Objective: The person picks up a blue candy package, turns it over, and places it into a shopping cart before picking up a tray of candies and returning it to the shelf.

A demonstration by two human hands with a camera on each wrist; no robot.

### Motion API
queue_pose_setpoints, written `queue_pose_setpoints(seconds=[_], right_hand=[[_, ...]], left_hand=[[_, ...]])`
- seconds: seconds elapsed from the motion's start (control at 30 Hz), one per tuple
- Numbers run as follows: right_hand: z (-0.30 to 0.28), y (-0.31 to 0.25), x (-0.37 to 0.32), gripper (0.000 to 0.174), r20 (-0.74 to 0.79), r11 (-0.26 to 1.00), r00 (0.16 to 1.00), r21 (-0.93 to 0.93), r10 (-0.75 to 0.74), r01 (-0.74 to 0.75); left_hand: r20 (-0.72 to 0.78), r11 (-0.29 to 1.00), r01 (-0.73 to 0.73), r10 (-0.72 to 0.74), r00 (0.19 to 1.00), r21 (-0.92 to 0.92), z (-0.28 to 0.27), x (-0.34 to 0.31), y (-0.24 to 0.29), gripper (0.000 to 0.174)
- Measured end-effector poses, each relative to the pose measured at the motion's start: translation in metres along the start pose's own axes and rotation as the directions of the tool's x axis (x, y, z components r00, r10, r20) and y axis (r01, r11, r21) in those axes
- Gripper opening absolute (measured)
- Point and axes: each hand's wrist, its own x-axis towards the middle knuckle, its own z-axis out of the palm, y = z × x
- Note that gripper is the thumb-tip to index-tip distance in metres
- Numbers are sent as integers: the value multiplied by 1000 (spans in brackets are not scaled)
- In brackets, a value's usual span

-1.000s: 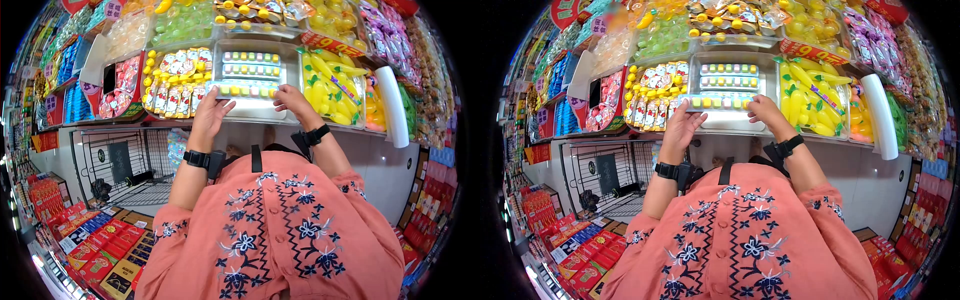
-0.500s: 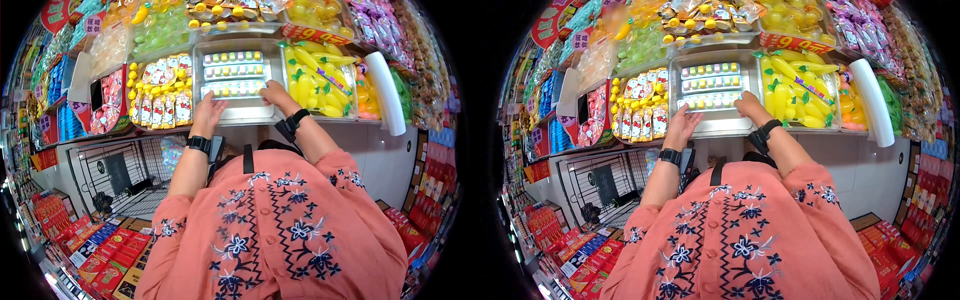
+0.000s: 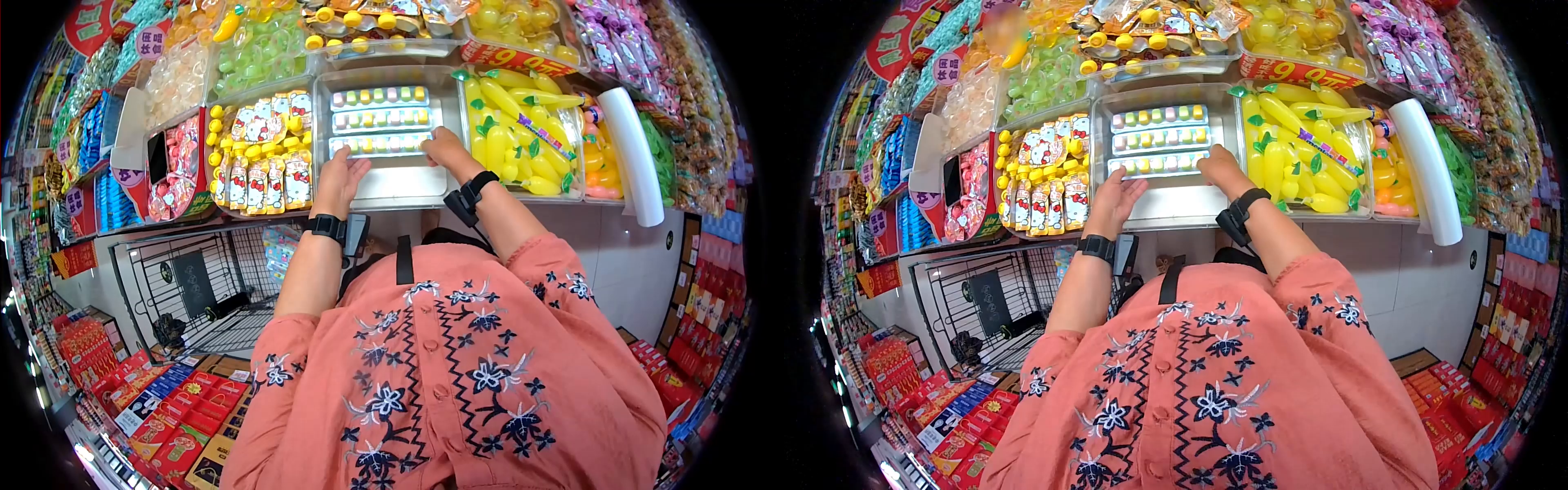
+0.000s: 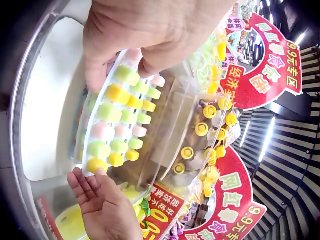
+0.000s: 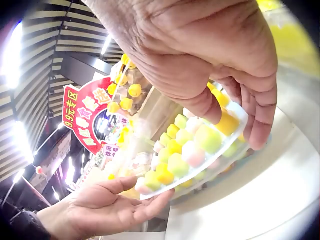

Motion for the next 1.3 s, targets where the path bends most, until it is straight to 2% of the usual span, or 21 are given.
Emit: queue_pose_setpoints(seconds=[0.37,0.57,0.63,0.73,0.93,1.03,1.13,1.2,1.3], right_hand=[[0,-5,-3,39,-25,998,1000,-69,4,-5],[4,4,4,38,-35,995,999,-98,-23,20],[3,3,6,39,-25,996,1000,-85,-6,4],[6,6,7,29,-54,999,998,-42,-31,29],[7,10,10,27,-43,999,999,-32,-2,0],[12,21,23,28,-80,992,995,-116,-59,50],[10,26,27,46,-25,992,1000,-128,-18,15],[13,29,30,34,-72,991,995,-126,-62,52],[16,35,35,28,-106,992,991,-107,-85,73]], left_hand=[[74,999,36,-35,997,-14,-6,4,-3,49],[-10,1000,18,-18,1000,-2,3,0,-1,53],[-15,1000,17,-16,1000,4,4,2,0,54],[-14,1000,3,-3,1000,14,3,5,0,54],[-27,1000,16,-15,1000,19,4,5,1,54],[3,1000,10,-10,1000,17,2,6,-1,54],[1,1000,13,-13,1000,20,2,6,-1,55],[-6,999,20,-20,1000,26,2,7,0,55],[3,999,23,-24,1000,31,1,6,1,55]])
